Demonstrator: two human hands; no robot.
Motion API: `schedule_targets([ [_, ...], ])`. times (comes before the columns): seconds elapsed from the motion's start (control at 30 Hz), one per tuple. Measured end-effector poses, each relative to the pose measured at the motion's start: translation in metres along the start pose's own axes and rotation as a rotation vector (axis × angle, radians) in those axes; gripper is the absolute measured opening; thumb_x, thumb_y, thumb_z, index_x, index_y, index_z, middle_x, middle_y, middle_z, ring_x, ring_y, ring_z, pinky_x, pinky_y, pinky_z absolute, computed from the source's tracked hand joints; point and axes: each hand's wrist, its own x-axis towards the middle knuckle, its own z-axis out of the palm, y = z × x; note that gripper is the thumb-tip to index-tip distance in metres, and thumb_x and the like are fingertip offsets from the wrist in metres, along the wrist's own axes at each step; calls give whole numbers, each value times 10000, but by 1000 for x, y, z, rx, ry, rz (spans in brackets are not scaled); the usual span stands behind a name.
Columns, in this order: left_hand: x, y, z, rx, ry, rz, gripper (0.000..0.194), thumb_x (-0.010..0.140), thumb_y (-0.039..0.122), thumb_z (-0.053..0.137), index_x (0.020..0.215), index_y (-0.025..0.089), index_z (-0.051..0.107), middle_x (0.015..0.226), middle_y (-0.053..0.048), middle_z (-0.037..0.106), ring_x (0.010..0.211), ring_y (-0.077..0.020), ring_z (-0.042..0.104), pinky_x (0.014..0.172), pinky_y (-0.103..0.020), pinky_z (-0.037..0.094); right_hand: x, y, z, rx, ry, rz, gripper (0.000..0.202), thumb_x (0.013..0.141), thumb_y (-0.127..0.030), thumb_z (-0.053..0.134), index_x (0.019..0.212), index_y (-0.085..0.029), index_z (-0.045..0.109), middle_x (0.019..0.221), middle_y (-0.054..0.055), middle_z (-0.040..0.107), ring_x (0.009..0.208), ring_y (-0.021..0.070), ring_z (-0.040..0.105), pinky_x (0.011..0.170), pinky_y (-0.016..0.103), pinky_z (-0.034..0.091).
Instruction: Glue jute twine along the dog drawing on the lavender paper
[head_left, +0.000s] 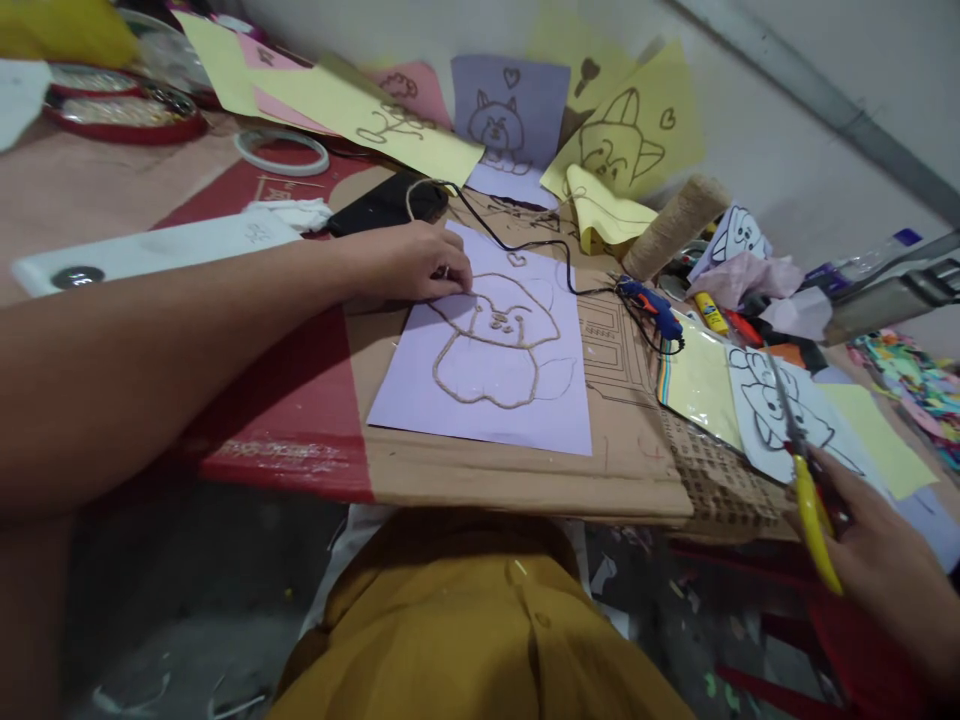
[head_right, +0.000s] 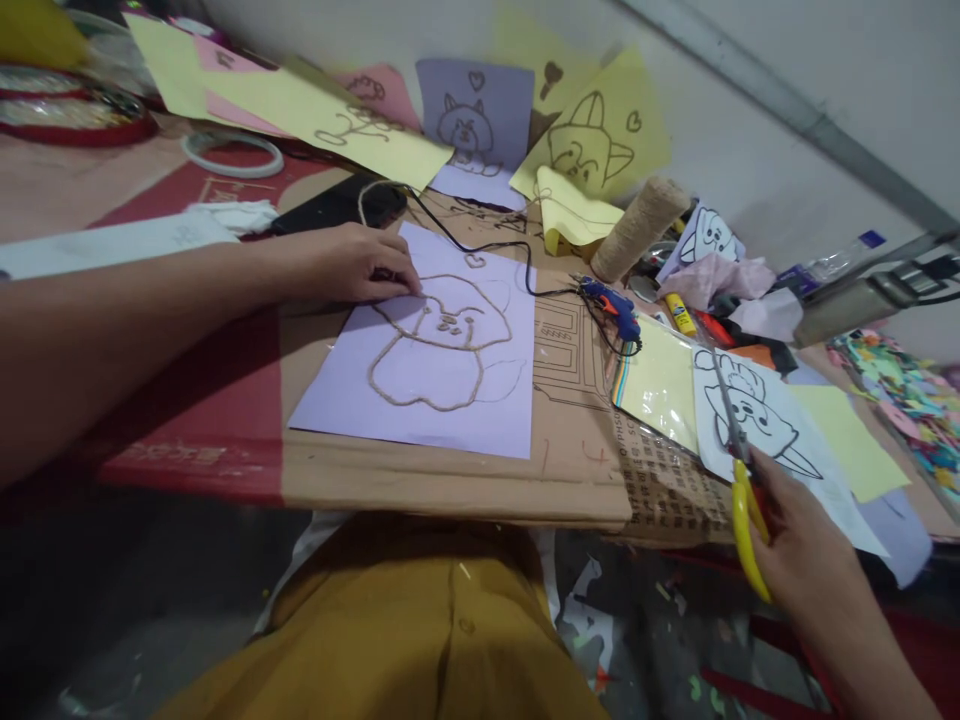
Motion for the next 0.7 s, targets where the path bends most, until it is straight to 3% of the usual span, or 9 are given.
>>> schedule_targets([
  [0.07, 2, 0, 0, 14, -13, 5, 251, 910, 342, 566, 960, 237, 789, 906, -39, 731, 804, -152, 655, 773, -232, 477, 3, -27, 1, 18, 34, -158, 849, 821, -514, 551, 1615, -508, 249, 1341, 224, 586, 1264, 430, 598, 983, 608, 474],
  [0.17, 4, 0, -1, 39, -18, 4, 224, 884, 341, 596, 944, 232, 782, 856, -25, 716, 761, -142, 639, 753, -224, 461, 17, -80, 4, 76, 73, -264, 823, 841, -420, 615, 1579, -555, 279, 1360, 174, 593, 1224, 387, 622, 972, 558, 508],
  [0.3, 5, 4, -1, 41, 3, 8, 185, 859, 315, 618, 880, 230, 781, 831, -14, 707, 761, -132, 643, 757, -210, 461, 45, -152, 15, 79, 49, -479, 684, 808, -295, 642, 1478, -306, 499, 1177, 141, 665, 999, 336, 685, 886, 531, 558],
  [0.37, 5, 8, -1, 41, 20, -6, 178, 859, 302, 619, 859, 225, 779, 815, -9, 709, 753, -126, 640, 748, -203, 458, 59, -179, 22, 97, -5, -574, 657, 809, -269, 633, 1457, -240, 529, 1131, 121, 677, 978, 302, 684, 906, 490, 567],
  [0.5, 5, 17, -3, 32, -11, -108, 203, 875, 274, 605, 903, 191, 788, 810, -5, 741, 738, -116, 642, 728, -192, 442, 81, -214, 36, 88, -53, -691, 646, 808, -244, 625, 1444, -158, 556, 1217, 151, 684, 1076, 314, 674, 958, 474, 567],
  [0.7, 6, 29, -11, 5, -79, -264, 249, 903, 280, 610, 1020, 188, 810, 928, -12, 790, 818, -132, 689, 784, -201, 455, 98, -233, 40, 9, -101, -749, 609, 841, -234, 601, 1437, -115, 563, 1249, 186, 672, 1090, 349, 666, 959, 508, 565],
])
